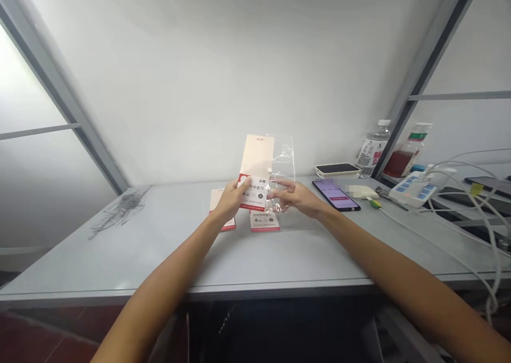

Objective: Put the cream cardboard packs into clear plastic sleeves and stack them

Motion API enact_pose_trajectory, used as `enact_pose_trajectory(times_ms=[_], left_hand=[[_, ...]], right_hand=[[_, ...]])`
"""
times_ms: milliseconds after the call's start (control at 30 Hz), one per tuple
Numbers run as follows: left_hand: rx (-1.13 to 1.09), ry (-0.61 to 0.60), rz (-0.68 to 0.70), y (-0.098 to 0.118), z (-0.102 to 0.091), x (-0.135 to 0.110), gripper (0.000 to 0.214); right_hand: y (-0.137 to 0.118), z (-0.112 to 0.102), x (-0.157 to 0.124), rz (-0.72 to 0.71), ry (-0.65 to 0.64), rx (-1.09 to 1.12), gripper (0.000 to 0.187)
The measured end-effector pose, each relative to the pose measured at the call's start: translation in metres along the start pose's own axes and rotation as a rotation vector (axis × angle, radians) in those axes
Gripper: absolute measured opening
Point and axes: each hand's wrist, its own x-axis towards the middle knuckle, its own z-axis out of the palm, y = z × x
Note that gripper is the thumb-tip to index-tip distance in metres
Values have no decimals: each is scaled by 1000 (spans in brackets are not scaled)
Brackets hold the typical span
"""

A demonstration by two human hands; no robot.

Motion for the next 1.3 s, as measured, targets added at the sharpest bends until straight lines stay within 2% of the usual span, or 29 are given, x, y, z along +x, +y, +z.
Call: enact_pose_trajectory(times_ms=[133,333,467,600,800,1000,1100,1233,1300], left_hand=[[-48,-14,-31,0,4,-1,40],[-70,-87,-50,-2,6,-2,35],[-38,-93,13,3,5,-5,36],[-53,-206,34,11,6,-9,57],[65,-126,-39,4,3,-5,44],[206,-194,-31,3,3,-8,44],[253,-144,-5,5,8,-12,44],[301,18,103,5,17,-15,40],[306,60,147,5,20,-16,38]], right_hand=[[1,2,-1,34,-31,29,68],[1,4,0,17,-88,229,49],[-4,4,0,-8,-35,288,43],[-8,3,-1,-42,27,338,45],[-6,4,1,0,64,368,28],[-3,5,2,-31,107,382,21],[-1,8,3,-26,118,378,20],[0,17,2,-37,96,378,21],[0,21,2,-45,86,386,22]])
